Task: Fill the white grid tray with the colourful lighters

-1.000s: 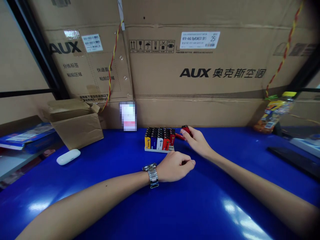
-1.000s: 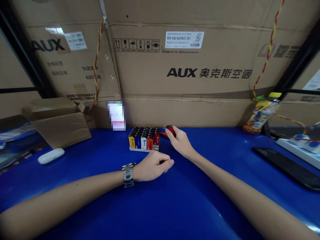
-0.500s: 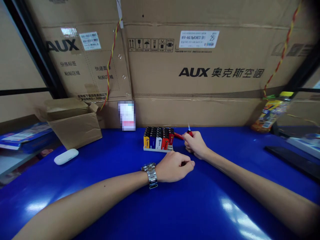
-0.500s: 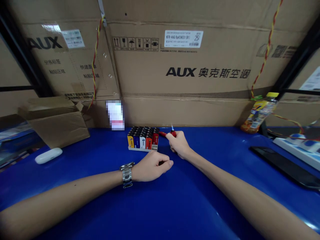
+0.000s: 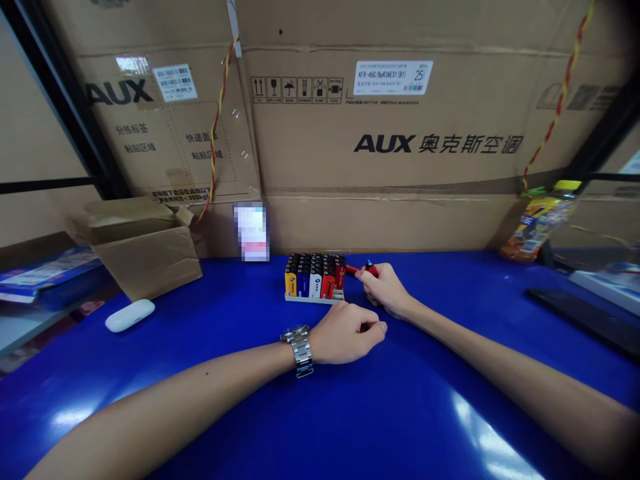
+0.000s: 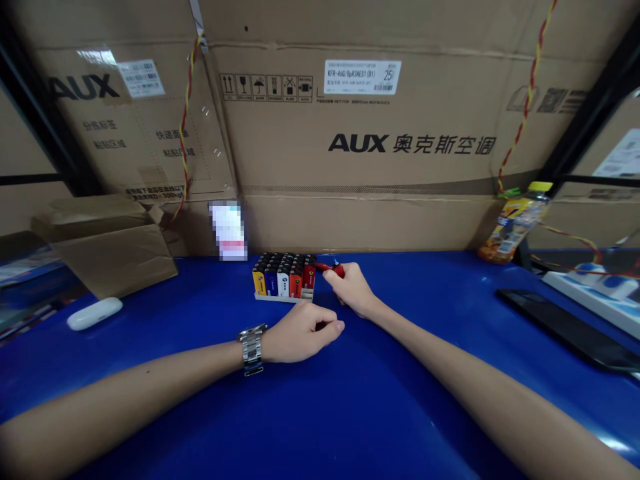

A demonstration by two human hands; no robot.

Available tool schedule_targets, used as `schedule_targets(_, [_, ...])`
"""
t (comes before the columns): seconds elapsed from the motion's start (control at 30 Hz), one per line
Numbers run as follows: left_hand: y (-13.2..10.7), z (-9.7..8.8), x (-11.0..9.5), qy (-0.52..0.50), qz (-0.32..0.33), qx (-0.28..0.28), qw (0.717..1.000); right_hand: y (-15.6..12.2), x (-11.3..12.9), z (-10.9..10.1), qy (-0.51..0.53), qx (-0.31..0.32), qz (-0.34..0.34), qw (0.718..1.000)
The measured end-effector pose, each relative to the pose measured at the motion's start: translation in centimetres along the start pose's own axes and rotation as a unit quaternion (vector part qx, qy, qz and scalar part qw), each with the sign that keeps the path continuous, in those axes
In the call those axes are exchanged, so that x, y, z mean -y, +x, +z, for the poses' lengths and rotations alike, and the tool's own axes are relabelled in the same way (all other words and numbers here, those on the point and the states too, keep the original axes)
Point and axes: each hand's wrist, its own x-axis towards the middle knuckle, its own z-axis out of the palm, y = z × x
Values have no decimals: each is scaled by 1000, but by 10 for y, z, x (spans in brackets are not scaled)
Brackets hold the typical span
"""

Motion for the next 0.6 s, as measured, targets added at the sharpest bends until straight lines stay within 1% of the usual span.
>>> schedule_targets(0.13, [1, 0, 1, 1, 5, 1, 1000, -2, 0, 0, -19, 1, -21, 1000])
schedule_targets(0.2, [1, 0, 1, 1, 5, 2, 1000, -3, 2, -1, -18, -2, -30, 999])
schedule_targets(0.27, [1, 0, 1, 2, 0, 3, 1000, -4, 4, -2, -8, 9, -41, 999])
schedule_targets(0.33, [1, 0, 0, 4, -2, 3, 1000, -4, 5, -2, 30, 42, -41, 998])
schedule_targets(0.4, [0, 0, 0, 7, 3, 3, 1000, -2, 5, -2, 100, 73, -24, 992])
schedule_targets(0.43, [0, 0, 1, 9, 8, 3, 1000, 0, 5, -1, 133, 78, -16, 988])
schedule_targets(0.5, [0, 0, 1, 12, 14, 1, 1000, 4, 2, -1, 171, 66, -15, 983])
schedule_targets(0.6, [1, 1, 2, 12, 16, -3, 1000, 7, -3, -1, 140, 36, -58, 988])
